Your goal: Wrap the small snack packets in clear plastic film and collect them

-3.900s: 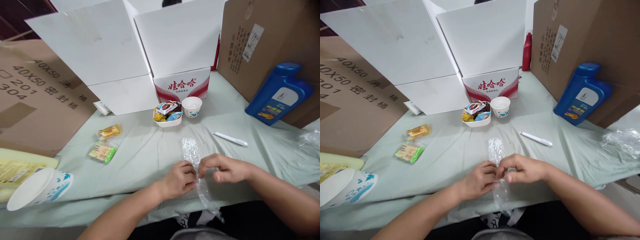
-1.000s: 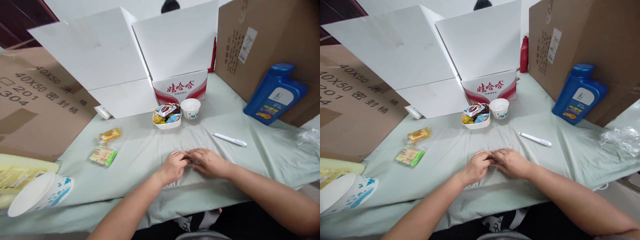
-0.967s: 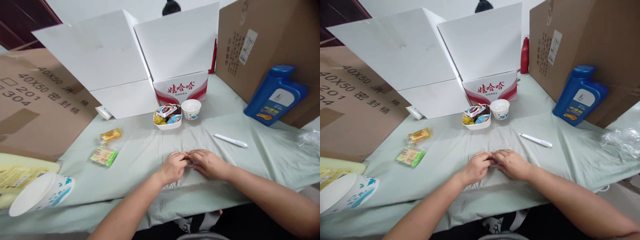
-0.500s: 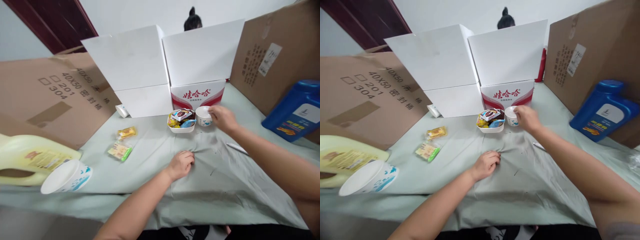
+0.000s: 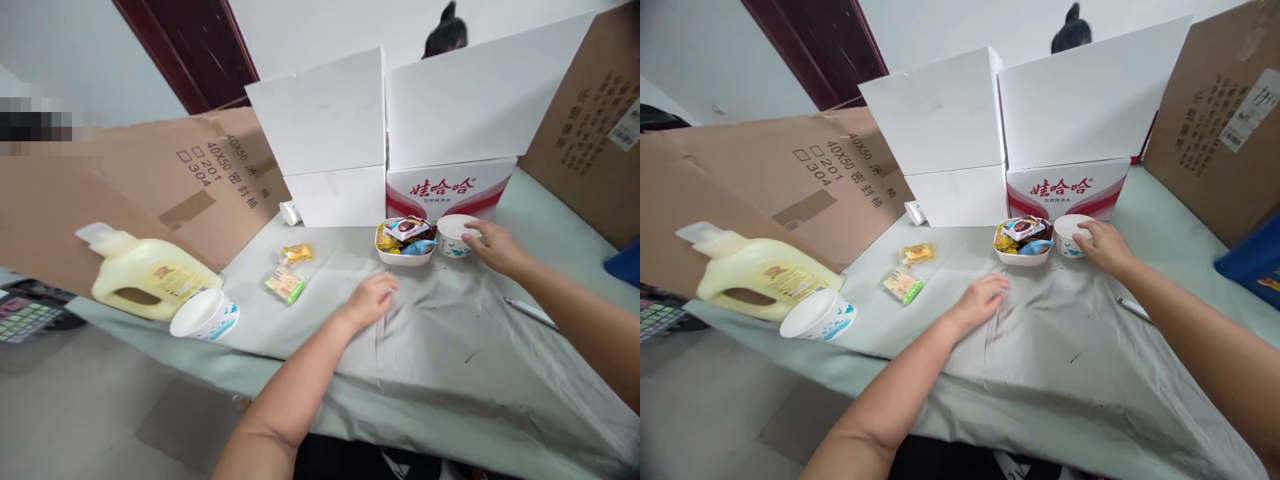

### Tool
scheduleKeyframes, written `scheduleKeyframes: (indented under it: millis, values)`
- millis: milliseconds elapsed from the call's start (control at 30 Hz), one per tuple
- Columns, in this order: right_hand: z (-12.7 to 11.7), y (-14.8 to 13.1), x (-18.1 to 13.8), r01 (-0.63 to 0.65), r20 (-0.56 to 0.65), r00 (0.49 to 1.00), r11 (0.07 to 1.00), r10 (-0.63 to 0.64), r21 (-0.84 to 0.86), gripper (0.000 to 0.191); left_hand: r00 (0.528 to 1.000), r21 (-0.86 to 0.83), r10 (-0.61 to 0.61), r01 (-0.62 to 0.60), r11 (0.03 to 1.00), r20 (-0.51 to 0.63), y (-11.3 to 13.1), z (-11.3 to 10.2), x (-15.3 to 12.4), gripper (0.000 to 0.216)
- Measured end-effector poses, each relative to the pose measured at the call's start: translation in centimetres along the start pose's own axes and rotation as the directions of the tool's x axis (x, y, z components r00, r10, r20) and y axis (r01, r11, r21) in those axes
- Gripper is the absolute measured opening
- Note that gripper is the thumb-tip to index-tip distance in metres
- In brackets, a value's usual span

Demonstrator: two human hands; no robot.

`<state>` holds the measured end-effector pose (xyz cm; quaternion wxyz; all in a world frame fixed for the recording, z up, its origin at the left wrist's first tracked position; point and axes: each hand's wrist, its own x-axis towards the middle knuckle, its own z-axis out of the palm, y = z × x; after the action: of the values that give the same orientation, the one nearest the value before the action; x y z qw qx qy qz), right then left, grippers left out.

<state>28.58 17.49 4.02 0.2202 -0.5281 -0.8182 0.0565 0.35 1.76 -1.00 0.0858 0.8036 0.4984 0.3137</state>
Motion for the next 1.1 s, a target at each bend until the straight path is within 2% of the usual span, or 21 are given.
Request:
scheduleKeyframes:
  millis: [33,67,100,133,167,200,267,333,367,400,467,567,667,733,833,900,1000,1033,1100]
  values:
    - [-0.4,0.5,-1.6,-0.035,0.018,0.999,0.998,0.034,0.048,0.051,0.988,0.066,-0.123,0.129,0.99,-0.089,-1.1,-1.6,0.2,0.027]
    - [-0.7,1.3,-3.3,-0.088,0.05,0.995,0.993,0.085,0.075,0.05,0.946,0.135,-0.261,0.289,0.948,-0.193,-2.4,-3.2,0.3,0.029]
    - [-0.8,2.2,-5.1,-0.129,0.086,0.989,0.988,0.121,0.084,0.048,0.86,0.185,-0.405,0.472,0.862,-0.309,-3.8,-4.8,0.3,0.03]
    - [-0.7,3.2,-6.7,-0.158,0.122,0.982,0.982,0.146,0.098,0.045,0.729,0.205,-0.542,0.657,0.725,-0.417,-5.1,-6.3,0.2,0.033]
    - [-0.5,4.2,-8.2,-0.183,0.146,0.975,0.976,0.165,0.122,0.044,0.561,0.192,-0.652,0.813,0.55,-0.51,-6.4,-7.7,0.0,0.037]
    - [-0.3,5.3,-9.5,-0.223,0.155,0.967,0.964,0.201,0.146,0.042,0.468,0.169,-0.688,0.873,0.457,-0.555,-7.7,-8.8,-0.4,0.043]
    - [0.3,6.8,-11.1,-0.29,0.167,0.95,0.944,0.264,0.159,0.039,0.335,0.132,-0.723,0.937,0.323,-0.604,-9.7,-10.4,-1.3,0.047]
    - [0.9,7.4,-11.8,-0.319,0.165,0.942,0.934,0.294,0.159,0.037,0.255,0.118,-0.745,0.965,0.233,-0.616,-11.2,-11.0,-2.2,0.048]
    - [1.1,7.4,-11.8,-0.309,0.16,0.945,0.939,0.285,0.154,0.036,0.235,0.122,-0.753,0.971,0.204,-0.614,-11.8,-11.1,-2.5,0.047]
    - [1.3,7.3,-11.8,-0.278,0.145,0.955,0.95,0.258,0.144,0.036,0.234,0.136,-0.759,0.972,0.19,-0.607,-12.2,-11.0,-2.8,0.046]
    - [1.7,6.9,-11.7,-0.177,0.101,0.981,0.98,0.168,0.086,0.034,0.275,0.184,-0.762,0.961,0.205,-0.587,-12.6,-10.7,-3.1,0.041]
    - [2.2,6.4,-11.9,-0.043,0.068,0.997,0.998,0.046,-0.045,0.035,0.393,0.267,-0.736,0.919,0.29,-0.552,-12.3,-10.0,-2.8,0.033]
    - [2.4,6.2,-12.3,-0.009,0.102,0.995,0.995,0.02,-0.102,0.04,0.517,0.333,-0.693,0.856,0.397,-0.502,-11.4,-9.3,-2.0,0.027]
    - [2.3,6.1,-12.4,-0.005,0.12,0.993,0.993,0.019,-0.117,0.042,0.574,0.359,-0.652,0.819,0.448,-0.495,-10.8,-8.9,-1.4,0.027]
    - [2.2,5.8,-12.5,0.002,0.122,0.992,0.991,0.015,-0.137,0.043,0.596,0.385,-0.584,0.802,0.457,-0.551,-10.6,-8.7,-0.9,0.049]
    - [2.2,5.7,-12.5,0.005,0.115,0.993,0.989,0.012,-0.148,0.043,0.598,0.403,-0.637,0.8,0.444,-0.486,-10.9,-8.7,-0.8,0.061]
    - [2.2,5.6,-12.3,0.012,0.118,0.993,0.988,0.007,-0.155,0.042,0.603,0.413,-0.751,0.777,0.475,-0.27,-11.4,-8.5,-0.7,0.06]
    - [2.3,5.6,-12.3,0.013,0.119,0.993,0.988,0.006,-0.155,0.042,0.622,0.396,-0.744,0.764,0.509,-0.245,-11.4,-8.3,-0.6,0.056]
    - [2.3,5.5,-12.2,0.02,0.124,0.992,0.988,-0.001,-0.152,0.041,0.668,0.334,-0.692,0.741,0.582,-0.275,-11.2,-7.6,-0.3,0.046]
